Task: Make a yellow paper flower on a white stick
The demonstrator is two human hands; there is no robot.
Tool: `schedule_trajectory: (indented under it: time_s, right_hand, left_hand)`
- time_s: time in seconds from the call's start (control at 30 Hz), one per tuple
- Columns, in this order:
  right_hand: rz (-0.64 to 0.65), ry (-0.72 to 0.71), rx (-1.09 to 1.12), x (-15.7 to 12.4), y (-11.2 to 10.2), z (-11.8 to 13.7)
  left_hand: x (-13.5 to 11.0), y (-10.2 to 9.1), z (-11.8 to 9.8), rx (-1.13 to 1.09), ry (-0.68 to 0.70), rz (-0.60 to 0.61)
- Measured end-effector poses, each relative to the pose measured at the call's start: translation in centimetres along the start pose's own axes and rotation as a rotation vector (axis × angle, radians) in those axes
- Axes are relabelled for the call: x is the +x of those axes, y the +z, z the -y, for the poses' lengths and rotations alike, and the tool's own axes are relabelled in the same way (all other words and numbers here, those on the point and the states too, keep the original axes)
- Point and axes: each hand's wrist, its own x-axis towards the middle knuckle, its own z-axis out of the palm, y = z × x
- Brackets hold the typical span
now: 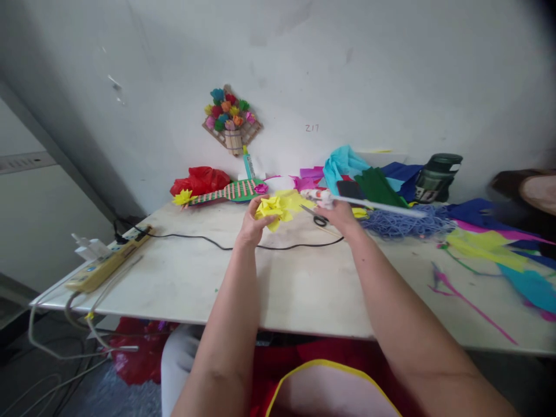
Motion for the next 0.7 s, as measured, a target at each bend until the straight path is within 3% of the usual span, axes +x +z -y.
schedule_trajectory:
  time_s: [0.1, 0.2, 0.4, 0.7]
  right_hand:
    - [0.168, -0.005, 0.516, 0.1, -1.4, -0.4]
    - [0.351, -0.039, 0.701, -0.4, -2.4, -0.4]
    - [0.54, -0.076, 0.63, -1.0, -3.1, 0.3]
    - [0.564, -0.082, 0.561, -0.9, -3.4, 0.2]
  left_hand:
    - [-0.1, -0.2, 0.1, 0.046, -0.006, 0.028]
    - [-0.2, -0.4, 0.2, 0.087, -0.018, 0.066]
    - [-0.3, -0.6, 0.5, 0.122, -0.068, 0.17]
    - [-0.3, -0.7, 0.5, 0.144, -0.09, 0.18]
